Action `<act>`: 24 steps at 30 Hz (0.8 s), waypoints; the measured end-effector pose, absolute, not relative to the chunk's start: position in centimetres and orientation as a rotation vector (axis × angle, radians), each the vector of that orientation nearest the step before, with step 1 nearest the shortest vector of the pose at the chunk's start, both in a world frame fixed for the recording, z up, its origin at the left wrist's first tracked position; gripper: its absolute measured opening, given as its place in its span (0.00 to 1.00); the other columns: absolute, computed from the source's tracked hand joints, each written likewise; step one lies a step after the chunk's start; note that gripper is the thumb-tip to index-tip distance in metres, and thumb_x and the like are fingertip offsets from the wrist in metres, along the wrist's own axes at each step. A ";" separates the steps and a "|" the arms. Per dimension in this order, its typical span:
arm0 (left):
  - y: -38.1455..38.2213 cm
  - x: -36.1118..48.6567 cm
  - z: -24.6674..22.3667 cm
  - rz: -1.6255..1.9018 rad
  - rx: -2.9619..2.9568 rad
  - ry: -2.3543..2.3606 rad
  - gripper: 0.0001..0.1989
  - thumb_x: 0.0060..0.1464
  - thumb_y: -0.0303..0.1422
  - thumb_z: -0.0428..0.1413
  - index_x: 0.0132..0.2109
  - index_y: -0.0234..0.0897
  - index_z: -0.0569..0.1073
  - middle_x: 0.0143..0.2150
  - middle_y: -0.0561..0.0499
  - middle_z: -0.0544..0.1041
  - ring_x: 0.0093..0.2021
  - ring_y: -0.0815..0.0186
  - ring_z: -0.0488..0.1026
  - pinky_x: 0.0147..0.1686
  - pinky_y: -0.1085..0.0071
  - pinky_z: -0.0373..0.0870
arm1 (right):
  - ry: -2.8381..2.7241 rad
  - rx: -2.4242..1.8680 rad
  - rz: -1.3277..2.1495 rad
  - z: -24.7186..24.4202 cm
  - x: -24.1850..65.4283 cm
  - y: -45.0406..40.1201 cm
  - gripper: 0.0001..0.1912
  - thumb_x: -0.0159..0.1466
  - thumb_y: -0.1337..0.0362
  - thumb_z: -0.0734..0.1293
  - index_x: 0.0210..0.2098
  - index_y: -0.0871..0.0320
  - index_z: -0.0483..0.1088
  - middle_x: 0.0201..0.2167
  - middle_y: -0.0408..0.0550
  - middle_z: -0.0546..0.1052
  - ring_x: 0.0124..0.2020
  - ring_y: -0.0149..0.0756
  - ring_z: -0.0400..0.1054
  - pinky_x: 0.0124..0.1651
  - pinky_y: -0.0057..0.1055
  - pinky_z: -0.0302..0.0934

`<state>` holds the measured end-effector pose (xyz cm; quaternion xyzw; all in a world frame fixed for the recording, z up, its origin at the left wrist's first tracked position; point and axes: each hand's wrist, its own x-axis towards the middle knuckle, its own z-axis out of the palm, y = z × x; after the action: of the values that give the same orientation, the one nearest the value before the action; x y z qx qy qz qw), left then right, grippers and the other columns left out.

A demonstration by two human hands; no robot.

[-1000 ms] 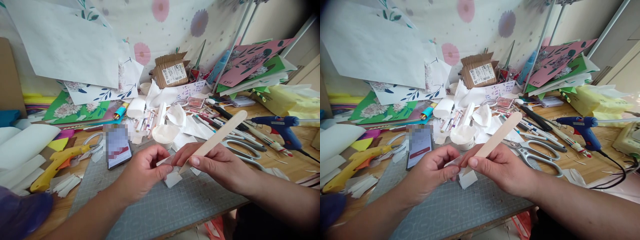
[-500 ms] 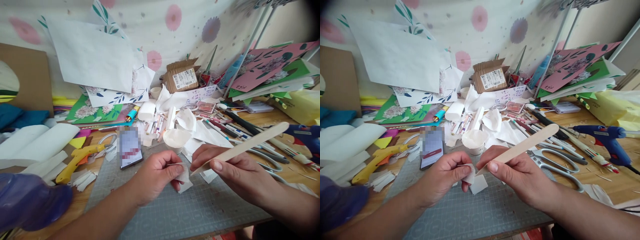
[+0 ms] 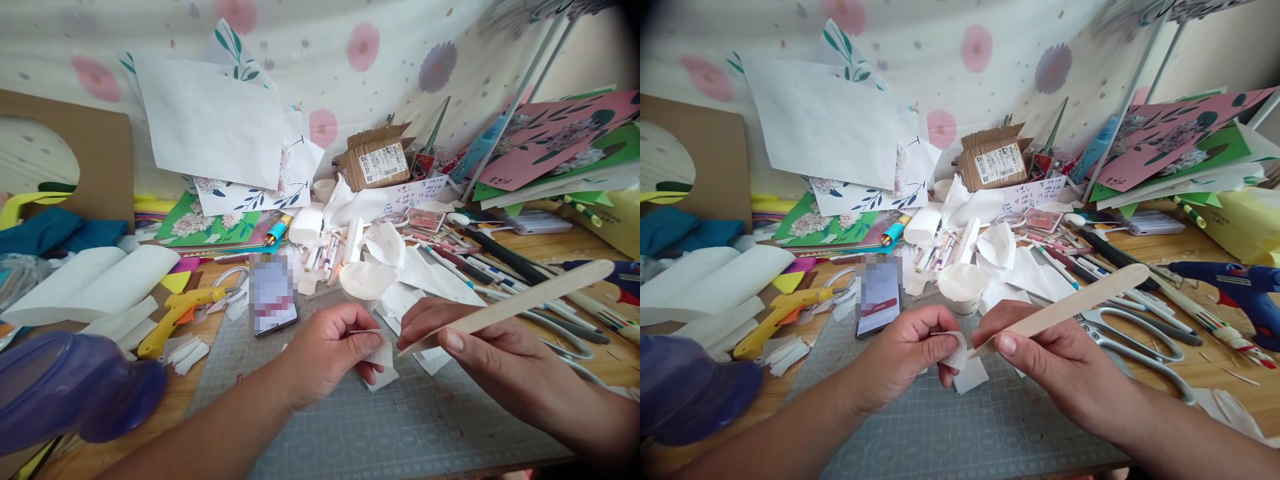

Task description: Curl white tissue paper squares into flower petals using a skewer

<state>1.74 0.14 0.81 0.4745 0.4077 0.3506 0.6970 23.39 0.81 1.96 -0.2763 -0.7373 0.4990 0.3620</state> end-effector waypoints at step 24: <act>-0.1 1.4 0.8 0.818 1.018 0.819 0.12 0.54 0.38 0.62 0.31 0.33 0.72 0.25 0.55 0.73 0.26 0.71 0.72 0.28 0.75 0.67 | -1.808 -0.651 1.140 1.9 22.6 0.9 0.07 0.64 0.70 0.68 0.40 0.56 0.77 0.33 0.45 0.79 0.35 0.31 0.73 0.38 0.26 0.67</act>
<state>1.38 -0.12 0.79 0.4600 0.3702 0.3698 0.7173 22.55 0.88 1.85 -0.2620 -0.7272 0.4588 0.4383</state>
